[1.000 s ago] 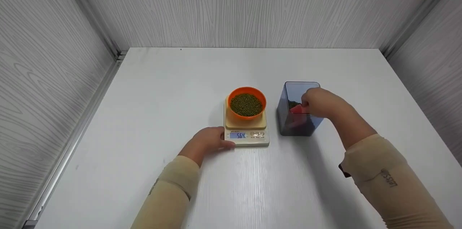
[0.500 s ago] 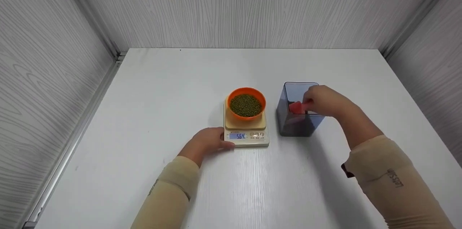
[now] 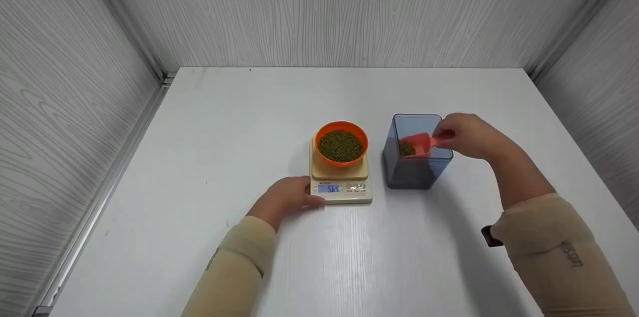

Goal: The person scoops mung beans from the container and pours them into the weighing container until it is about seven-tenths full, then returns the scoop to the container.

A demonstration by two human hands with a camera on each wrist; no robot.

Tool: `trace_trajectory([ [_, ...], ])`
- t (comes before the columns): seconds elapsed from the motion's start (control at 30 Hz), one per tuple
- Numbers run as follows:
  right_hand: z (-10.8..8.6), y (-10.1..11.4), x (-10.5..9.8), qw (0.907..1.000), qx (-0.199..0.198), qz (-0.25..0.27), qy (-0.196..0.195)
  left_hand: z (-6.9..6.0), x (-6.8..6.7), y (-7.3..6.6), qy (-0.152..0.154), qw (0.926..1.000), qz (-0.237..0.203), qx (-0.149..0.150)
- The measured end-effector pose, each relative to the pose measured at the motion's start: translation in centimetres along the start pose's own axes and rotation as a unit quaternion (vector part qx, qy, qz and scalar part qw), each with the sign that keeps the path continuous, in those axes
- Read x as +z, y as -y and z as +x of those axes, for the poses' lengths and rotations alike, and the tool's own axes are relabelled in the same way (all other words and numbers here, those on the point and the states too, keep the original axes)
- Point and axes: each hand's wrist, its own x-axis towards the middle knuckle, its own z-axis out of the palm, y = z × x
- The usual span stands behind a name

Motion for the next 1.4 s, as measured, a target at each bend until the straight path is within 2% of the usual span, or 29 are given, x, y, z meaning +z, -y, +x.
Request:
trace_trajectory([
  [0.1, -0.5, -0.6, -0.1, 0.9998, 0.006, 0.019, -0.007, 0.0, 0.0, 0.0, -0.001, 1.0000, 0.007, 0.006],
  [0.6, -1.7, -2.3, 0.4, 0.9936, 0.037, 0.106, -0.010, -0.1, 0.0, -0.1, 0.003, 1.0000, 0.009, -0.002],
  [0.87, -2.1, -3.0, 0.7, 0.9895, 0.029, 0.139, -0.025, 0.0, 0.0, 0.0, 0.003, 1.0000, 0.008, -0.002],
  [1.13, -2.8, -4.1, 1.2, 0.9829, 0.029, 0.177, -0.040, 0.0, 0.2, 0.1, -0.003, 1.0000, 0.009, 0.002],
  [1.4, -3.1, -4.8, 1.7, 0.9758, 0.059, 0.201, -0.063, -0.1, 0.1, 0.0, -0.007, 0.9999, 0.007, 0.004],
])
